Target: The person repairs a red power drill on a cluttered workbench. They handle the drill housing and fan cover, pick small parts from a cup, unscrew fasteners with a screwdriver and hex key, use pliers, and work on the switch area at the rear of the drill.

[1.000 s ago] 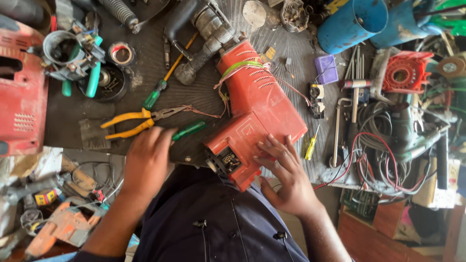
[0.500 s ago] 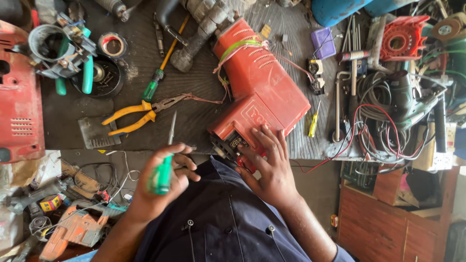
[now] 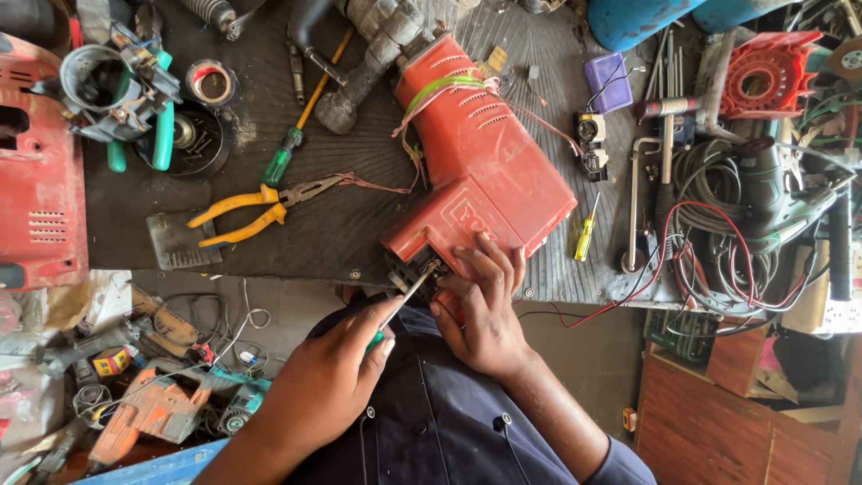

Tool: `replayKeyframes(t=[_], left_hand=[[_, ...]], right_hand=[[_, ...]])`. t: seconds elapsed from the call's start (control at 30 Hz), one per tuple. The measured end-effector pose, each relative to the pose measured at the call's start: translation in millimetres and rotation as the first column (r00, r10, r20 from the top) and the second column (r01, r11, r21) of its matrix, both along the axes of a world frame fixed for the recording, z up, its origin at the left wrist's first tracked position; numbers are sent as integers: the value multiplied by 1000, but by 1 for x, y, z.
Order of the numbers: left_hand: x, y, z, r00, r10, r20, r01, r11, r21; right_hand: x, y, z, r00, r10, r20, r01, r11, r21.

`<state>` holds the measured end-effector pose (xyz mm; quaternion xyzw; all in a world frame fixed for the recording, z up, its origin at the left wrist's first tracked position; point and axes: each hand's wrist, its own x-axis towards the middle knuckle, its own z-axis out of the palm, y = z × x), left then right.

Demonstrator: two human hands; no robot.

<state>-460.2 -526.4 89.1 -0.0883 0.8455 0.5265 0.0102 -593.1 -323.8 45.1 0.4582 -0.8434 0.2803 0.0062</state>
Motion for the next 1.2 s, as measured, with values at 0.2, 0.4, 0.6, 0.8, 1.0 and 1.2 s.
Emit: replayKeyframes(t=[0.2, 0.4, 0.6, 0.8, 1.0, 1.2], left_hand=[[0, 3, 17, 996, -11, 91, 27, 985, -169], [1, 13, 22, 994, 21, 104, 0, 980, -200], [0, 25, 22, 988, 67, 138, -64, 998, -24], [0, 14, 17, 962, 106, 251, -96, 994, -54], [2, -24, -11, 937, 313, 156, -248, 910, -333], [-1, -37, -45, 947, 297, -125, -321, 836, -445]], right_hand=[[-2, 3, -4, 1000, 21, -17, -21, 1000, -6], [-3, 2, -1, 1000, 22, -13, -22, 1000, -13], [-4, 0, 7, 1000, 23, -6, -23, 1000, -3], [-4, 14, -8, 999, 42, 21, -40, 996, -75], [-55, 72, -31, 822, -550, -150, 503, 824, -262], [-105, 128, -41, 722, -691, -46, 678, 693, 245]])
